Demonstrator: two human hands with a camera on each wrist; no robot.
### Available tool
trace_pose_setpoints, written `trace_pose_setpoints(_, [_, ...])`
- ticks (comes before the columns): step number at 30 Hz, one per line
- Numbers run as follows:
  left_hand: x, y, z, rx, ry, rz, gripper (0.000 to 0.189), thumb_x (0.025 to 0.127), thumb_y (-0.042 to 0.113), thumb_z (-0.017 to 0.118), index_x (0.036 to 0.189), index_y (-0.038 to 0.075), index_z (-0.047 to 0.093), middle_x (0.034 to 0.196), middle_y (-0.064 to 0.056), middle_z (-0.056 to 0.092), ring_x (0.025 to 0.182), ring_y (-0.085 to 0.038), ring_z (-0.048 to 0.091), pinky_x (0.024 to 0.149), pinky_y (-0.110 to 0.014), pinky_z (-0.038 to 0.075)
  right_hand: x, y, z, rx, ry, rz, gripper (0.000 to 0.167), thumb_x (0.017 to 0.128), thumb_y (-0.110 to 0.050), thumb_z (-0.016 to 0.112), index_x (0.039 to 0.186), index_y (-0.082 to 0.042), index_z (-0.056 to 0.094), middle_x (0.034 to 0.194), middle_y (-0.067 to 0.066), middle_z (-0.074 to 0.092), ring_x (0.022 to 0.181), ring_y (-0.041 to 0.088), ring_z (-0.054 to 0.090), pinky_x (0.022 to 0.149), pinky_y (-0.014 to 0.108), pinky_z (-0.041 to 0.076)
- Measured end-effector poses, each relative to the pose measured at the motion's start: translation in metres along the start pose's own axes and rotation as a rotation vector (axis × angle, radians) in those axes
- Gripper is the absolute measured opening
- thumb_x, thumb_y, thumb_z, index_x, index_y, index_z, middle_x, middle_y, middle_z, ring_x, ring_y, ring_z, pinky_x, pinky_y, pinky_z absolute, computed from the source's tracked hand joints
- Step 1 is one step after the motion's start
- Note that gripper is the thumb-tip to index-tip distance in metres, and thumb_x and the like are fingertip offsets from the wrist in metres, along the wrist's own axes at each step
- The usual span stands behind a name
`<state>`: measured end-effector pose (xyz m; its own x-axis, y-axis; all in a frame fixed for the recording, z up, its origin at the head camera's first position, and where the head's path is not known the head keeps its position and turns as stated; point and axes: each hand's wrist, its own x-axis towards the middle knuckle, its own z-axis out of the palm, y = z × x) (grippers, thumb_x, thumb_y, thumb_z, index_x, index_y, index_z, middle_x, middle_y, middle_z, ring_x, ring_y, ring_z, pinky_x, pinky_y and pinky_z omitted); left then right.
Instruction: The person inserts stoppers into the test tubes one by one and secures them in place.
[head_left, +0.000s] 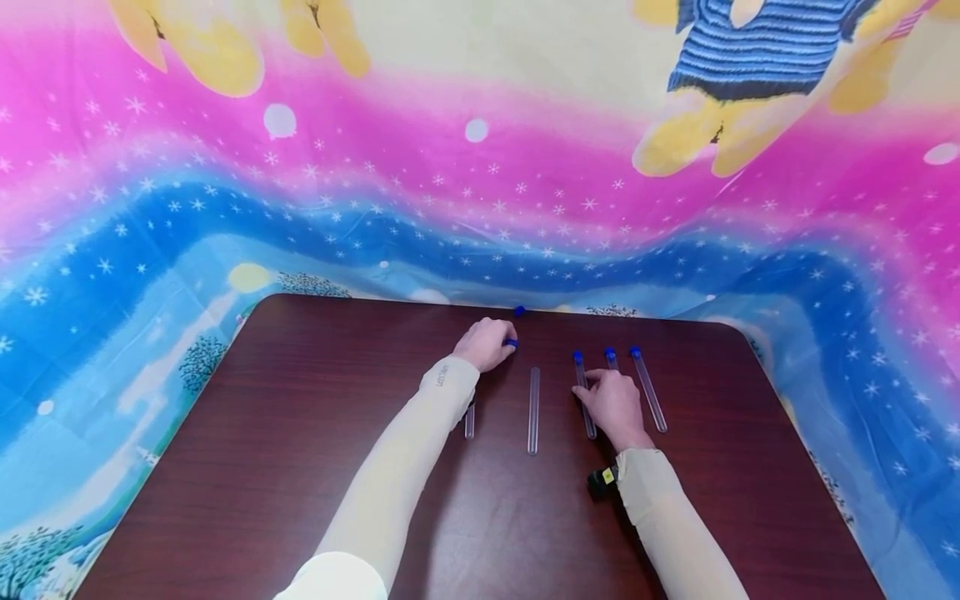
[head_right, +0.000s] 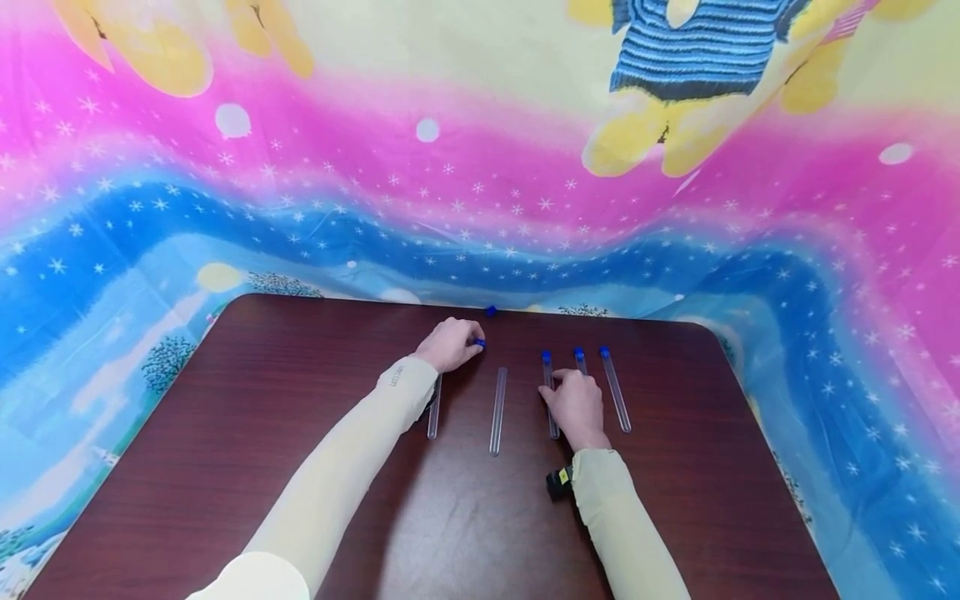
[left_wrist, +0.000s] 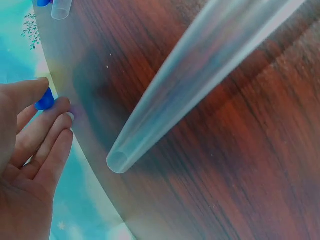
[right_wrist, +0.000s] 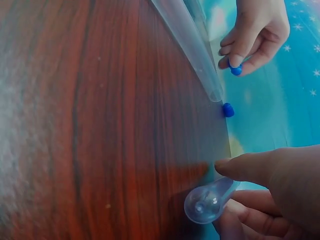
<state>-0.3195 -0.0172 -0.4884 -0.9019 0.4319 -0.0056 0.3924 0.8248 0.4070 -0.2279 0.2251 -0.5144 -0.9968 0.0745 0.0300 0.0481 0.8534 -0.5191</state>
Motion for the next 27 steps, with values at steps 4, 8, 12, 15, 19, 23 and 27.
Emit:
trace_pose_setpoints(4, [-0.002,-0.003,0.000,-0.004,0.007,0.026,0.021,0.099,0.023,0.071,0.117,0.015,0.075,0.110,0.001,0.072,0.100,-0.015,0.066,0.088,-0.031,0.052,0.001,0.001,0.001,-0.011,0.007,0.001,0.043,0.093,-0.024,0.078,0.125,0.004,0.070,0.067,0.002,0.063,0.056,0.016,0.056,0.053,0.035,0.049])
trace_pose_setpoints(8, [-0.004,-0.006,-0.002,0.000,0.038,0.073,0.021,0.098,0.024,0.072,0.116,0.016,0.078,0.111,0.001,0.073,0.104,-0.015,0.066,0.091,-0.031,0.051,0.002,0.001,0.001,-0.016,0.010,0.003,0.044,0.092,-0.024,0.078,0.125,0.004,0.069,0.068,0.002,0.064,0.057,0.016,0.057,0.054,0.035,0.049])
trace_pose_setpoints(12, [-0.007,-0.009,-0.003,0.010,0.068,0.108,0.022,0.099,0.025,0.071,0.117,0.016,0.078,0.114,0.000,0.074,0.110,-0.016,0.065,0.095,-0.031,0.049,0.001,0.001,0.001,-0.014,0.011,0.002,0.045,0.092,-0.024,0.078,0.126,0.004,0.069,0.068,0.003,0.063,0.056,0.017,0.057,0.053,0.035,0.049])
trace_pose_setpoints(15, [-0.009,-0.010,-0.005,0.030,0.080,0.124,0.023,0.099,0.026,0.070,0.118,0.016,0.078,0.113,0.000,0.074,0.109,-0.016,0.065,0.095,-0.030,0.049,0.000,0.002,0.001,-0.012,0.009,0.012,0.045,0.093,-0.025,0.078,0.126,0.003,0.069,0.068,0.003,0.063,0.056,0.017,0.056,0.053,0.035,0.048])
trace_pose_setpoints(19, [-0.013,-0.011,-0.010,0.009,0.100,0.113,0.024,0.099,0.024,0.071,0.120,0.014,0.076,0.102,-0.001,0.072,0.095,-0.015,0.063,0.088,-0.031,0.050,-0.001,0.002,0.001,-0.010,0.011,0.013,0.045,0.093,-0.025,0.078,0.126,0.003,0.069,0.068,0.003,0.062,0.057,0.018,0.056,0.053,0.034,0.048])
trace_pose_setpoints(23, [-0.014,-0.016,-0.013,-0.051,0.130,0.093,0.026,0.096,0.020,0.074,0.120,0.011,0.075,0.098,-0.002,0.069,0.091,-0.015,0.061,0.086,-0.032,0.050,-0.002,0.003,0.000,-0.019,0.023,-0.010,0.045,0.092,-0.025,0.078,0.125,0.004,0.069,0.067,0.003,0.062,0.056,0.017,0.055,0.054,0.035,0.048])
trace_pose_setpoints(27, [-0.017,-0.021,-0.018,-0.097,0.139,0.073,0.026,0.094,0.019,0.076,0.119,0.010,0.075,0.102,-0.002,0.071,0.096,-0.017,0.064,0.088,-0.033,0.050,-0.002,0.004,-0.001,-0.028,0.041,-0.018,0.043,0.091,-0.026,0.079,0.123,0.002,0.070,0.066,0.002,0.062,0.057,0.017,0.056,0.054,0.035,0.048])
